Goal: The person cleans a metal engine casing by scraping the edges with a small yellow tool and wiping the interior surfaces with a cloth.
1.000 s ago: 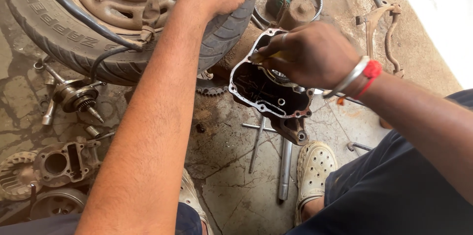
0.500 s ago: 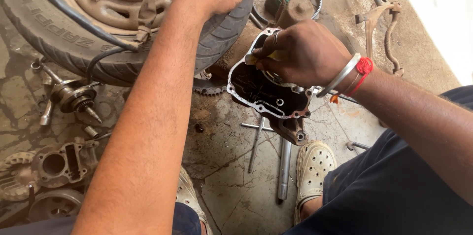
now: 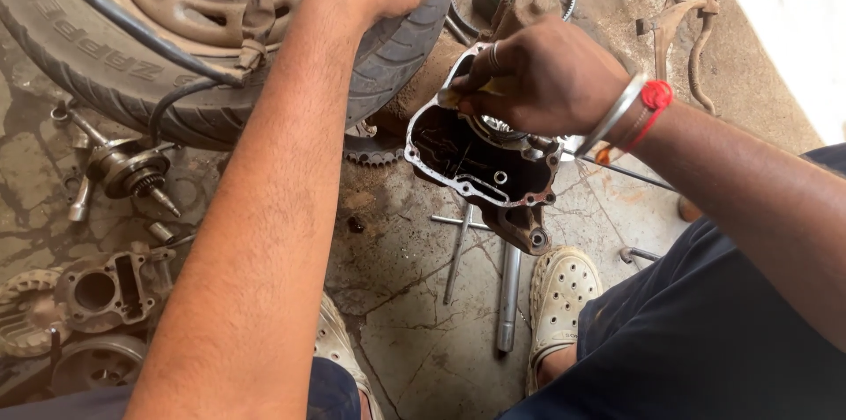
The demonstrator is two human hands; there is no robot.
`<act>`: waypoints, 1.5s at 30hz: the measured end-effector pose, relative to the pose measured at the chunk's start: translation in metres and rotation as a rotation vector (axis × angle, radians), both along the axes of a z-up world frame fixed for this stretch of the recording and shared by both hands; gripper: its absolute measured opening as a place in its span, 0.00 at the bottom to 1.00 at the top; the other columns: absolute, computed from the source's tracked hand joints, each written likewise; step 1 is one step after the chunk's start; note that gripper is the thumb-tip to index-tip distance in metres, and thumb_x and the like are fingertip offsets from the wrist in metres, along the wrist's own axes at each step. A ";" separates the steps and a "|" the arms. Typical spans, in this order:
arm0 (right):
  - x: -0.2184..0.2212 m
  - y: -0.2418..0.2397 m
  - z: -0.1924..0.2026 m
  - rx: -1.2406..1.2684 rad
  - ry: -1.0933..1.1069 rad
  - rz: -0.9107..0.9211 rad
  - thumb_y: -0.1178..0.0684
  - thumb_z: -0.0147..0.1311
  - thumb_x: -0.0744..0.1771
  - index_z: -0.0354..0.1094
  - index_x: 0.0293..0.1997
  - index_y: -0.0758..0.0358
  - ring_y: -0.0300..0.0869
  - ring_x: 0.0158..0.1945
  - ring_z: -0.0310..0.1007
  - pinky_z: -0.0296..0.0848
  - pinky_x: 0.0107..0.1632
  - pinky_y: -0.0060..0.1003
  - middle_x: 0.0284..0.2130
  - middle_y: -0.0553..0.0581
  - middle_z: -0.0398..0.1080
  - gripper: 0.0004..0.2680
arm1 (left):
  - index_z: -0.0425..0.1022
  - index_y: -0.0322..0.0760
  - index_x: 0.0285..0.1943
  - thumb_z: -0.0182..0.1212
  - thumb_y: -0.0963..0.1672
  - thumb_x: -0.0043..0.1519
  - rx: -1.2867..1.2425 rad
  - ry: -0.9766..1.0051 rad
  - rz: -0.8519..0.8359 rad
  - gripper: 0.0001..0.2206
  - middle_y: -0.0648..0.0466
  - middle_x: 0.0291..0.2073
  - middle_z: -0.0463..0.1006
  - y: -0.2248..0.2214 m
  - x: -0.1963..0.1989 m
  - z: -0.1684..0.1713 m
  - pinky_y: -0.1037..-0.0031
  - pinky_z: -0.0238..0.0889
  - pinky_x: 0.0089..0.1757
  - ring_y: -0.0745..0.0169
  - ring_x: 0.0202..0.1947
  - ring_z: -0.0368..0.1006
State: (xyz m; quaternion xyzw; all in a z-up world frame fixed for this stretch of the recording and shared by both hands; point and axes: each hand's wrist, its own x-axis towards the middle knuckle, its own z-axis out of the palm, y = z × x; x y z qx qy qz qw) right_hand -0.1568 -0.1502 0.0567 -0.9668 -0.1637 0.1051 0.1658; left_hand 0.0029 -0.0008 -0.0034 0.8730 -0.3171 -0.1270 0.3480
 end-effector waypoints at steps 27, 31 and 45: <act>0.014 -0.002 -0.007 0.102 -0.021 0.192 0.50 0.62 0.67 0.80 0.43 0.53 0.37 0.26 0.81 0.76 0.27 0.31 0.32 0.54 0.81 0.05 | 0.76 0.44 0.59 0.50 0.56 0.68 -0.011 0.066 0.073 0.21 0.47 0.33 0.82 0.004 -0.011 0.012 0.61 0.77 0.31 0.55 0.34 0.81; 0.014 -0.007 -0.007 0.021 -0.048 0.161 0.48 0.62 0.68 0.80 0.42 0.55 0.37 0.23 0.78 0.73 0.25 0.32 0.27 0.55 0.80 0.05 | 0.76 0.44 0.60 0.49 0.57 0.68 -0.006 0.122 0.098 0.23 0.46 0.36 0.82 0.002 -0.011 0.007 0.60 0.77 0.33 0.54 0.36 0.81; 0.011 -0.007 -0.006 0.069 -0.036 0.176 0.49 0.62 0.67 0.81 0.43 0.53 0.37 0.26 0.80 0.76 0.27 0.32 0.29 0.53 0.80 0.05 | 0.77 0.42 0.58 0.49 0.57 0.69 -0.016 0.018 0.049 0.22 0.46 0.35 0.83 0.001 -0.007 0.002 0.59 0.76 0.33 0.54 0.36 0.81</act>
